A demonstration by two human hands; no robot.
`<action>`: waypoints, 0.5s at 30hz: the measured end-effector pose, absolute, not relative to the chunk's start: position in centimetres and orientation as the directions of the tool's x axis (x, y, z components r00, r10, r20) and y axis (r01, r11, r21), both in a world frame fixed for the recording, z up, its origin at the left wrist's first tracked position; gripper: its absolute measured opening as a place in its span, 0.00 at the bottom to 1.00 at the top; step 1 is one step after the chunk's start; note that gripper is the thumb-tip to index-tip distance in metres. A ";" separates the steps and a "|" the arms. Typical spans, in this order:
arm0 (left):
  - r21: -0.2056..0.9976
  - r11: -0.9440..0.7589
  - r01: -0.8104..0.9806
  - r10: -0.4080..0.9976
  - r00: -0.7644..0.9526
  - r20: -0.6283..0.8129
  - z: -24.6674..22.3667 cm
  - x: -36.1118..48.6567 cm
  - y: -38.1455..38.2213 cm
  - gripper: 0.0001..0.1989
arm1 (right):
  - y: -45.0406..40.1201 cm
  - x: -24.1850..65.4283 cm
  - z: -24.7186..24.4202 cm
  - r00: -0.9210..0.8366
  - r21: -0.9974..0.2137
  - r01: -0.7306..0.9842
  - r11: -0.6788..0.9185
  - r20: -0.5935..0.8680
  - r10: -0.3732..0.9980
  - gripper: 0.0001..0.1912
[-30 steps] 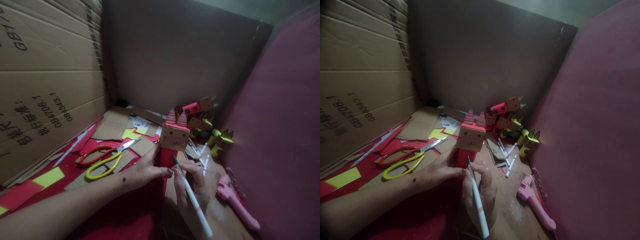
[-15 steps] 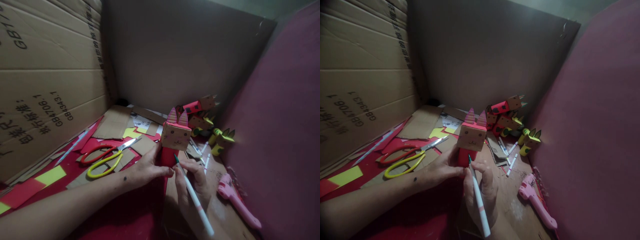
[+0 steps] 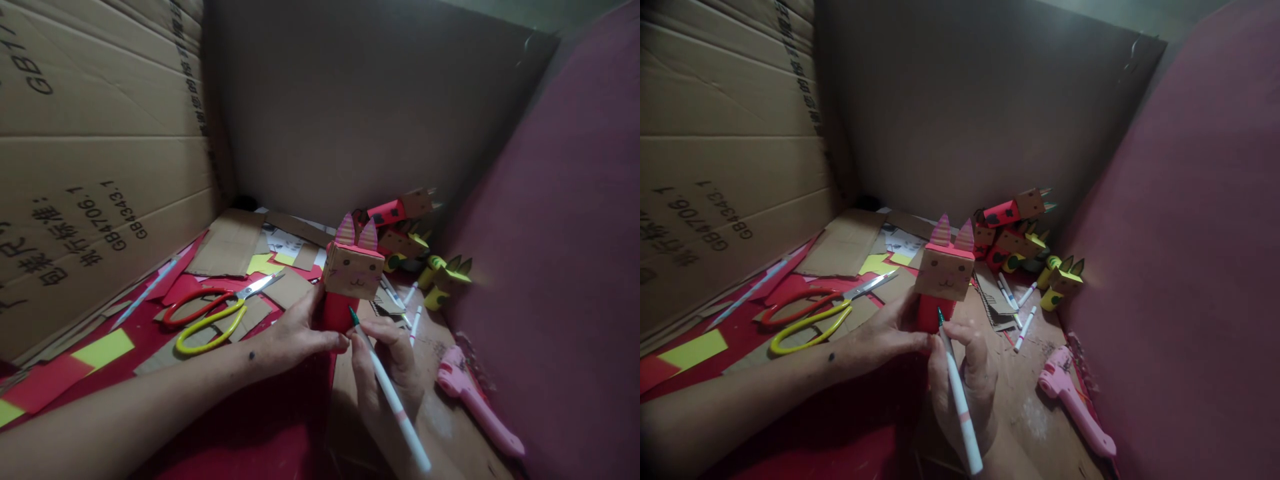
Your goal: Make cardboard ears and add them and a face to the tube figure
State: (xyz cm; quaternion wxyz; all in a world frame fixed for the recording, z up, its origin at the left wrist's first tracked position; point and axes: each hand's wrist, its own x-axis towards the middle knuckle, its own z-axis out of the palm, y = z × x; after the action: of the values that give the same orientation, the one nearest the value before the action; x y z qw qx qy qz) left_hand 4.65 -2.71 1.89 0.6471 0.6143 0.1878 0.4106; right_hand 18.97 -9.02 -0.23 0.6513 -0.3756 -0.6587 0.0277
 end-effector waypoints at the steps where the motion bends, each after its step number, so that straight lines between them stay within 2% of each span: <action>1: 0.950 -0.086 -0.299 0.765 0.591 0.255 1.9 4.7 -2.7 0.29 | -9.0 19.0 -0.3 0.133 -0.527 0.456 0.717 0.837 0.530 0.15; 12: 0.953 -0.110 -0.281 0.752 0.603 0.265 1.5 4.5 -2.6 0.29 | -8.9 18.8 -0.5 0.161 -0.531 0.397 0.748 0.843 0.513 0.15; 15: 0.957 -0.111 -0.268 0.749 0.610 0.258 1.5 4.5 -2.5 0.29 | -9.0 18.8 -0.3 0.161 -0.551 0.435 0.712 0.826 0.541 0.13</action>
State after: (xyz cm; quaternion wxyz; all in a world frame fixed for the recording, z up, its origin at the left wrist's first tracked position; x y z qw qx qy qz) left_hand 4.47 -2.54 1.48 0.6389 0.6300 0.1910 0.3981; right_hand 18.82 -9.02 -0.31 0.6619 -0.3775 -0.6464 0.0400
